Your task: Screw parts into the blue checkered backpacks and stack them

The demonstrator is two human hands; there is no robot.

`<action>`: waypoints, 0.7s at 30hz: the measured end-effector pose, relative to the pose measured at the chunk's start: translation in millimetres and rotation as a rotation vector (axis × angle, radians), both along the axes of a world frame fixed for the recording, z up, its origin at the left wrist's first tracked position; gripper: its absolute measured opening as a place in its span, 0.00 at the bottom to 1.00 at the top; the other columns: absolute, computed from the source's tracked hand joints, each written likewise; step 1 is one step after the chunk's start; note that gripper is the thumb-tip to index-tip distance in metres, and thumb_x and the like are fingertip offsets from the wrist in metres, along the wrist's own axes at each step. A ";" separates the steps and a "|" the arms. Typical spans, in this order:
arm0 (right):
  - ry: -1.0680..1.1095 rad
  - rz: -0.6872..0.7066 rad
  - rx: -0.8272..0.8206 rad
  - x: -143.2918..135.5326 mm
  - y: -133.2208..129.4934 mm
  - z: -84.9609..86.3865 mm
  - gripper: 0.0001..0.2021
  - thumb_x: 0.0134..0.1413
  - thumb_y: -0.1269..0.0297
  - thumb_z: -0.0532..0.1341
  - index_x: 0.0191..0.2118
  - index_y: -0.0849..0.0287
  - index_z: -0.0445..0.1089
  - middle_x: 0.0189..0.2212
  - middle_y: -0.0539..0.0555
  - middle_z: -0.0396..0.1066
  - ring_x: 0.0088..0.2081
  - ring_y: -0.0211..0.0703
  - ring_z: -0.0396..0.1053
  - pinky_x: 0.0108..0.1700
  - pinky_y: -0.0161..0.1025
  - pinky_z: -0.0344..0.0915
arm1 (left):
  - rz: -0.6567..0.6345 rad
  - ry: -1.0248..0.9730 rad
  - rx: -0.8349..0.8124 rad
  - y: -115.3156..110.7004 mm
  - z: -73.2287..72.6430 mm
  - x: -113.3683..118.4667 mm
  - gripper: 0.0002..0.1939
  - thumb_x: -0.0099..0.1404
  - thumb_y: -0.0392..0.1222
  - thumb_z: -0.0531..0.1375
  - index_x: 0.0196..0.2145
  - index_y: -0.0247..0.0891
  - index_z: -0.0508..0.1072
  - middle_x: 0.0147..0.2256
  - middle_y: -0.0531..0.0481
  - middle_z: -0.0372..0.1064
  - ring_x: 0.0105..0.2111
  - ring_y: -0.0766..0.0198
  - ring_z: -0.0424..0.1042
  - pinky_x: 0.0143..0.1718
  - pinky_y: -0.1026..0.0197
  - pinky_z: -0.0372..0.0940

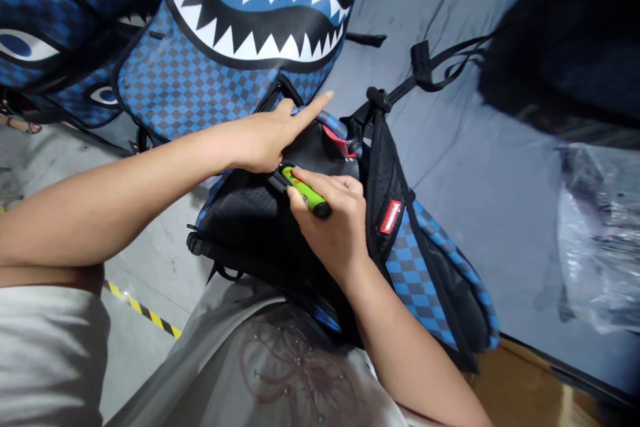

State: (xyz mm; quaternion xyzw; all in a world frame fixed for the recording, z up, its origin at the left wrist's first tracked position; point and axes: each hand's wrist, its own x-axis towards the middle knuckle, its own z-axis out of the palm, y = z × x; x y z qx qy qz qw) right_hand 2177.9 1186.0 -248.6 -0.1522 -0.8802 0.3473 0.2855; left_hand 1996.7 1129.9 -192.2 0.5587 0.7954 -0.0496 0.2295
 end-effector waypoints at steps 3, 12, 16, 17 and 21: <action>0.008 -0.025 -0.006 -1.3 -0.4 -0.9 0.10 0.59 0.70 0.63 0.45 0.56 0.76 0.44 0.54 0.80 0.46 0.45 0.77 0.51 0.46 0.60 | 0.004 0.006 -0.019 0.4 2.2 0.9 0.58 0.61 0.35 0.57 0.65 0.57 0.10 0.64 0.42 0.48 0.48 0.54 0.71 0.47 0.55 0.67; -0.015 0.081 -0.097 -1.5 5.9 3.8 0.11 0.59 0.71 0.61 0.46 0.55 0.76 0.46 0.53 0.79 0.49 0.45 0.76 0.50 0.44 0.62 | 0.020 0.042 -0.038 1.2 10.5 8.0 0.56 0.62 0.33 0.55 0.67 0.55 0.13 0.65 0.38 0.47 0.45 0.57 0.72 0.43 0.58 0.66; -0.017 0.063 -0.115 -4.1 7.9 6.8 0.11 0.58 0.71 0.61 0.45 0.54 0.77 0.47 0.53 0.79 0.50 0.44 0.76 0.51 0.44 0.62 | 0.029 0.040 -0.031 2.2 13.8 7.3 0.54 0.61 0.33 0.54 0.69 0.53 0.17 0.66 0.36 0.47 0.47 0.54 0.73 0.44 0.58 0.67; -0.025 0.065 -0.125 -4.5 8.8 8.6 0.11 0.58 0.71 0.61 0.45 0.54 0.77 0.47 0.53 0.79 0.50 0.44 0.76 0.51 0.43 0.62 | 0.025 0.043 -0.028 2.9 15.2 6.3 0.54 0.61 0.33 0.54 0.69 0.52 0.18 0.65 0.36 0.48 0.47 0.54 0.73 0.44 0.58 0.67; -0.093 0.049 -0.188 -0.4 11.9 19.0 0.11 0.58 0.70 0.62 0.45 0.53 0.77 0.46 0.51 0.79 0.49 0.41 0.76 0.54 0.42 0.61 | -0.028 0.037 0.030 4.0 18.6 5.8 0.52 0.62 0.36 0.54 0.70 0.49 0.20 0.64 0.36 0.51 0.44 0.56 0.75 0.43 0.59 0.67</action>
